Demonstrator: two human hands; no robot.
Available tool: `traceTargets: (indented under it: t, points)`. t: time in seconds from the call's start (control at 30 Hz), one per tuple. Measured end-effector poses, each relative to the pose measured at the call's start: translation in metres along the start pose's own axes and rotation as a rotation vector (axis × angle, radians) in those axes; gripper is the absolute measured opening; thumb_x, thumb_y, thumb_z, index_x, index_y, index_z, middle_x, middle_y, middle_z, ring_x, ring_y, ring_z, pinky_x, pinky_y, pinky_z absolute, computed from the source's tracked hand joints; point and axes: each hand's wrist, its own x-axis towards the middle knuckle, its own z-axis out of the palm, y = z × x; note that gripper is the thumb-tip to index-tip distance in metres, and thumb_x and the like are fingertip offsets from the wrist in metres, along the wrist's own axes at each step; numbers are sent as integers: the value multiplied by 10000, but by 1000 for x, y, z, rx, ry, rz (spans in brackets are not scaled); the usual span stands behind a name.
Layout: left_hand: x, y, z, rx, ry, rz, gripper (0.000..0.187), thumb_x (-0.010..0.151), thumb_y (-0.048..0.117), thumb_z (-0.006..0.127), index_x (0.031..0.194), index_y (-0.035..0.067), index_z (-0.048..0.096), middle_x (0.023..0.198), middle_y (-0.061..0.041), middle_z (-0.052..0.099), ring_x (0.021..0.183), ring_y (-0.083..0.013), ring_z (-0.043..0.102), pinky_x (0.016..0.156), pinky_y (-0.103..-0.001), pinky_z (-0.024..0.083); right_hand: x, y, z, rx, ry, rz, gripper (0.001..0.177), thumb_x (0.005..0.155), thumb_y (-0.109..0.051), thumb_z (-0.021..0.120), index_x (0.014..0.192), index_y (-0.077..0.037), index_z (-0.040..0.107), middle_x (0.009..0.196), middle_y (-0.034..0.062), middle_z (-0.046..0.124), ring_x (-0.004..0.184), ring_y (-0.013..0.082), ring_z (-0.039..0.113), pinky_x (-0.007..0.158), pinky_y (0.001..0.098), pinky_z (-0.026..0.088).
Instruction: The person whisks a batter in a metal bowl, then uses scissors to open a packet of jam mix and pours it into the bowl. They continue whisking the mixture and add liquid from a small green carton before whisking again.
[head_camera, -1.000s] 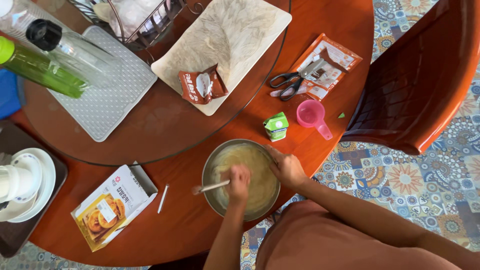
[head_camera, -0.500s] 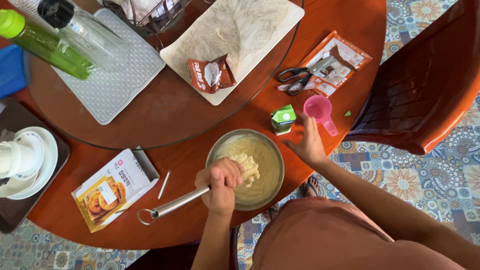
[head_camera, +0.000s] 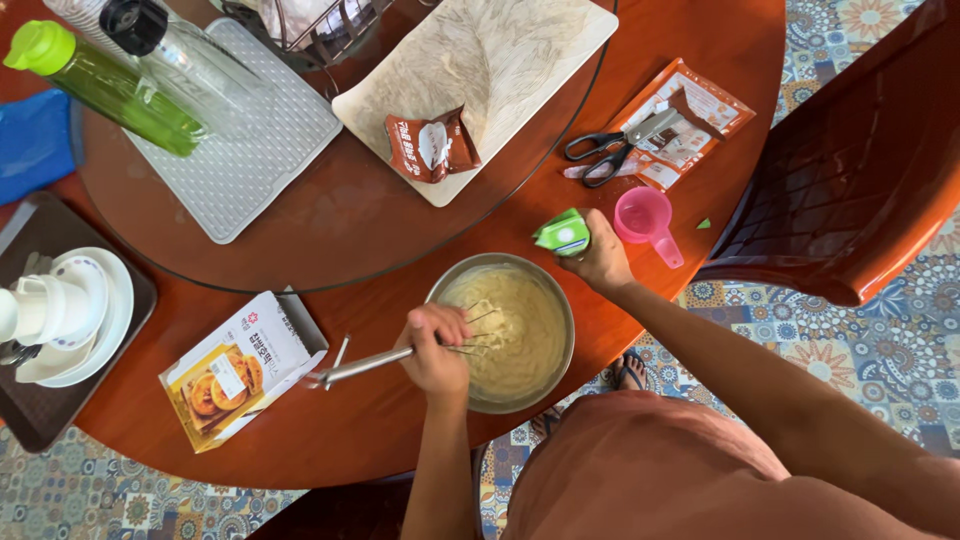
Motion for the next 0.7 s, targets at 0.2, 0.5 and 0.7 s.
traceTargets:
  t: [0.2, 0.5, 0.7]
  points:
    - [-16, -60, -40, -66, 28, -198, 475, 1100, 274, 484, 691, 34, 456, 642, -92, 481, 620, -200, 499, 693, -409, 518, 7, -79, -41, -400, -65, -456, 456, 632, -51, 796, 1077, -118, 716, 1032, 78, 623, 1016, 329, 569, 894, 428, 464]
    - [-20, -77, -55, -5, 88, -194, 502, 1118, 275, 467, 681, 29, 464, 633, -74, 477, 628, -194, 508, 726, -412, 536, 4, -150, -52, -849, -149, -910, 304, 709, -185, 739, 1012, -173, 739, 1053, 21, 641, 1120, 248, 582, 1084, 484, 375]
    - [-19, -75, -54, 41, 57, -212, 515, 1118, 302, 449, 677, 36, 469, 634, -70, 504, 641, -200, 559, 811, -427, 556, 1, -158, -43, -836, -161, -964, 307, 739, -202, 731, 1033, -114, 726, 1060, 44, 659, 1143, 255, 590, 1160, 480, 369]
